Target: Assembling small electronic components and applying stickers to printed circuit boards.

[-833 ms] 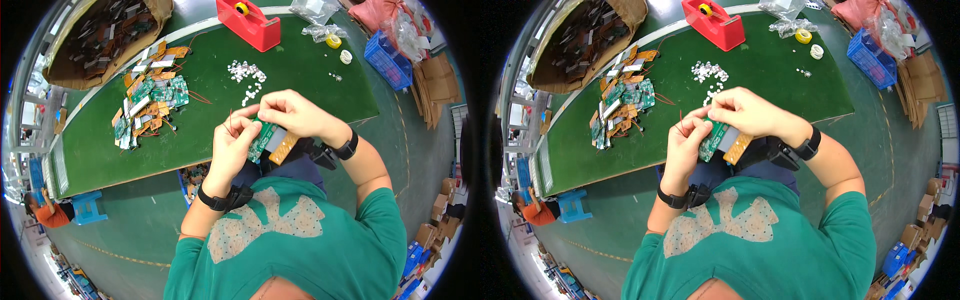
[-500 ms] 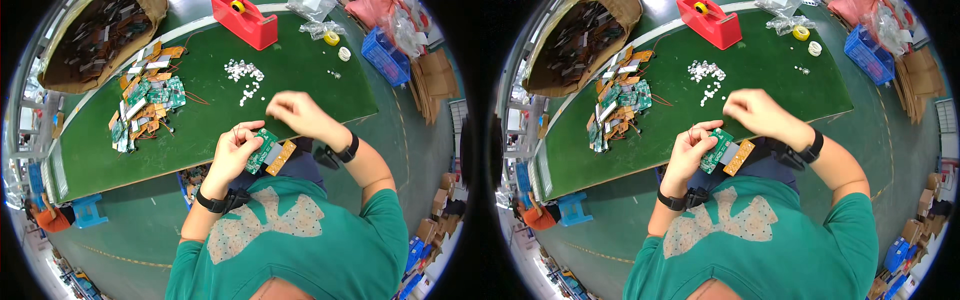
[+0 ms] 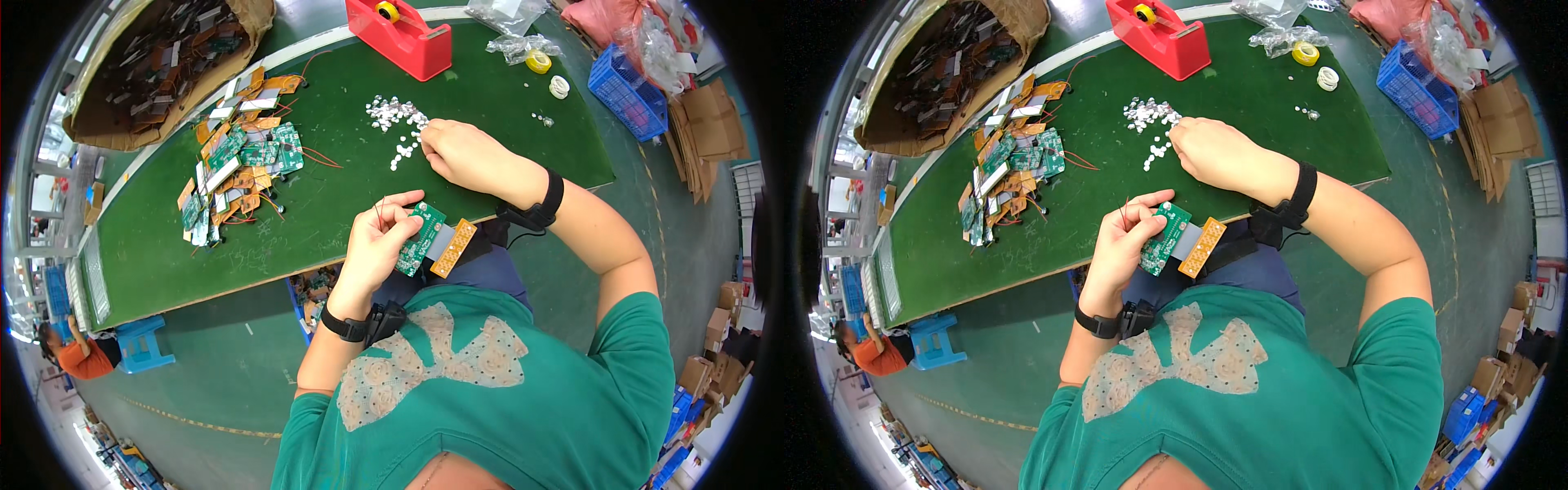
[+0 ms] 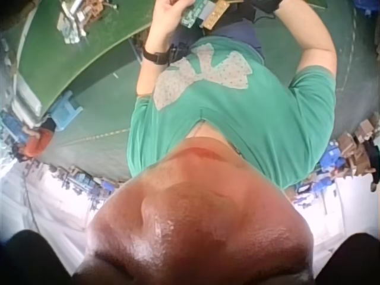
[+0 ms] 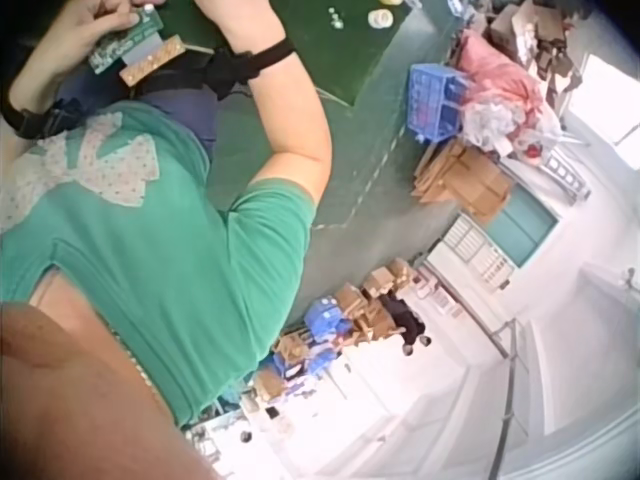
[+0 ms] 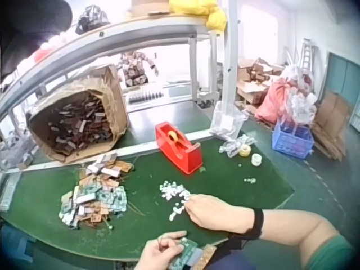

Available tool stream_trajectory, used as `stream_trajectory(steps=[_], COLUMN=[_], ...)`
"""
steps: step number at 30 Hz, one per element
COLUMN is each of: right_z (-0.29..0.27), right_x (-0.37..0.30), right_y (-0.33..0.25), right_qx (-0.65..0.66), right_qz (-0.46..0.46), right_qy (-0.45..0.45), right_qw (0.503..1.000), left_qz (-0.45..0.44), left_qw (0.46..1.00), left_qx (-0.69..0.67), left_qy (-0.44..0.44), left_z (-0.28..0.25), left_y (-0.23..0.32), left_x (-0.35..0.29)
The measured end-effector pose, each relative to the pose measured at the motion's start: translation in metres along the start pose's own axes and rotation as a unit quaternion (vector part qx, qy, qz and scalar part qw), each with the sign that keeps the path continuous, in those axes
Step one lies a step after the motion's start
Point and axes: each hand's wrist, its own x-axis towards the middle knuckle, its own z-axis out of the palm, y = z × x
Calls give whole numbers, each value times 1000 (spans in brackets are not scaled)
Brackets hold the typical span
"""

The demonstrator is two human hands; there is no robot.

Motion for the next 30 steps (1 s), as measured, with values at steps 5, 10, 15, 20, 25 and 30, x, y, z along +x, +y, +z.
stream_trajectory(steps=[5,10,15,20,25,30], right_z=[-14,-12,-5,-24,-12,-8], right_x=[-8,-31,-37,-38,-46,-41], right_y=[-16,-44,-46,-35,-80,-89], right_qx=[305,507,467,526,430,326], right_qz=[149,149,154,160,161,131], right_qy=[-75,64,114,176,215,256], right_qw=[938,847,863,816,862,900], left_qz=[44,111,123,139,211,265], left_qw=[997,986,985,982,953,942], left_qx=[-69,-108,-100,-105,-95,4], left_qy=[-3,-52,-62,70,195,205], left_z=[3,6,11,9,24,36], left_y=[4,21,23,17,5,8], left_x=[-3,-6,-4,0,10,7])
